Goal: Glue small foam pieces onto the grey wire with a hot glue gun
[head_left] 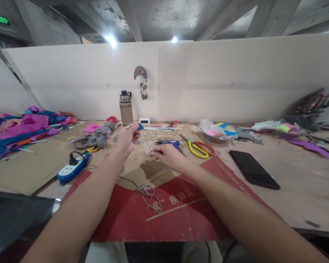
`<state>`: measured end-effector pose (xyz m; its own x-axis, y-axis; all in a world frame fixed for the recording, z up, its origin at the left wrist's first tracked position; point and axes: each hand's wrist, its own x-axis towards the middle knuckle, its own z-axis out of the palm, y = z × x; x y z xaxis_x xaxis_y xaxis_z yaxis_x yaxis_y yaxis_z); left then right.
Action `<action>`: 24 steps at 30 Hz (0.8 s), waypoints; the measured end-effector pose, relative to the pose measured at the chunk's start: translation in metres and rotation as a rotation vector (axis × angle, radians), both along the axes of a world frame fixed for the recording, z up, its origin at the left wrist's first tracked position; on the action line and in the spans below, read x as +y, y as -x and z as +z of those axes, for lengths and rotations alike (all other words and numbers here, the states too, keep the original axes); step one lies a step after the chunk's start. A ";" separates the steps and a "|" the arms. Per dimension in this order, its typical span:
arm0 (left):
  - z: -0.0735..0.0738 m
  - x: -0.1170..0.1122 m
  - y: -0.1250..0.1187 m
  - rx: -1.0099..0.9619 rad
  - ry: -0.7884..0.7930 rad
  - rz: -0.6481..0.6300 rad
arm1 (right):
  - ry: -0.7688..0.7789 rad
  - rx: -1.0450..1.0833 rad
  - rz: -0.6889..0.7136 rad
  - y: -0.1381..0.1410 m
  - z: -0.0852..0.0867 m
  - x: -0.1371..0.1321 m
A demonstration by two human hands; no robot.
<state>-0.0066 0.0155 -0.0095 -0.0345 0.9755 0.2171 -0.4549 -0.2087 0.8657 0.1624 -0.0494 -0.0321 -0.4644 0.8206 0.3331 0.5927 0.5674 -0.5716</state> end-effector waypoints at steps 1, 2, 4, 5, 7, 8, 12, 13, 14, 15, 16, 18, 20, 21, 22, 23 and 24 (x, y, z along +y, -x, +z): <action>0.000 0.000 0.001 -0.021 0.007 -0.007 | 0.025 -0.003 0.034 0.001 0.000 -0.001; 0.001 0.001 0.001 -0.038 0.013 -0.012 | 0.039 -0.007 0.060 0.002 0.000 -0.002; 0.002 0.001 0.002 -0.058 0.012 -0.017 | 0.032 -0.011 0.071 0.003 0.001 -0.004; 0.002 0.001 0.002 -0.062 0.003 -0.015 | 0.025 -0.017 0.058 0.002 0.003 -0.004; 0.003 -0.001 0.002 -0.057 -0.027 0.008 | 0.025 -0.018 0.003 -0.001 0.006 -0.003; 0.004 -0.001 0.001 -0.048 -0.048 0.023 | 0.026 -0.006 -0.043 -0.004 0.007 -0.001; 0.004 -0.003 -0.001 0.020 -0.142 0.076 | -0.070 -0.005 -0.355 -0.025 0.012 0.012; 0.004 -0.003 -0.001 0.036 -0.159 0.084 | -0.107 -0.056 -0.452 -0.031 0.012 0.016; 0.004 -0.003 -0.002 0.047 -0.171 0.092 | -0.131 -0.125 -0.545 -0.037 0.011 0.020; 0.003 -0.003 -0.002 0.055 -0.181 0.099 | -0.130 -0.199 -0.623 -0.042 0.010 0.023; 0.003 -0.003 -0.002 0.062 -0.188 0.103 | -0.101 -0.267 -0.676 -0.046 0.007 0.026; 0.003 -0.004 -0.002 0.068 -0.196 0.101 | 0.016 -0.354 -0.681 -0.052 -0.002 0.032; 0.002 -0.004 -0.003 0.068 -0.196 0.094 | 0.093 -0.346 -0.617 -0.054 -0.014 0.038; 0.002 -0.005 -0.003 0.068 -0.193 0.090 | 0.089 -0.313 -0.600 -0.053 -0.020 0.041; 0.002 -0.006 -0.004 0.069 -0.187 0.086 | 0.077 -0.283 -0.596 -0.053 -0.026 0.044; 0.002 -0.006 -0.004 0.071 -0.181 0.082 | 0.062 -0.255 -0.601 -0.053 -0.031 0.047; 0.002 -0.007 -0.005 0.073 -0.174 0.079 | 0.047 -0.228 -0.607 -0.053 -0.035 0.051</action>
<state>-0.0019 0.0086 -0.0073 -0.0879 0.9180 0.3867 -0.3686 -0.3907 0.8435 0.2153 0.0011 -0.0667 0.0321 0.9706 0.2384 0.9095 0.0706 -0.4098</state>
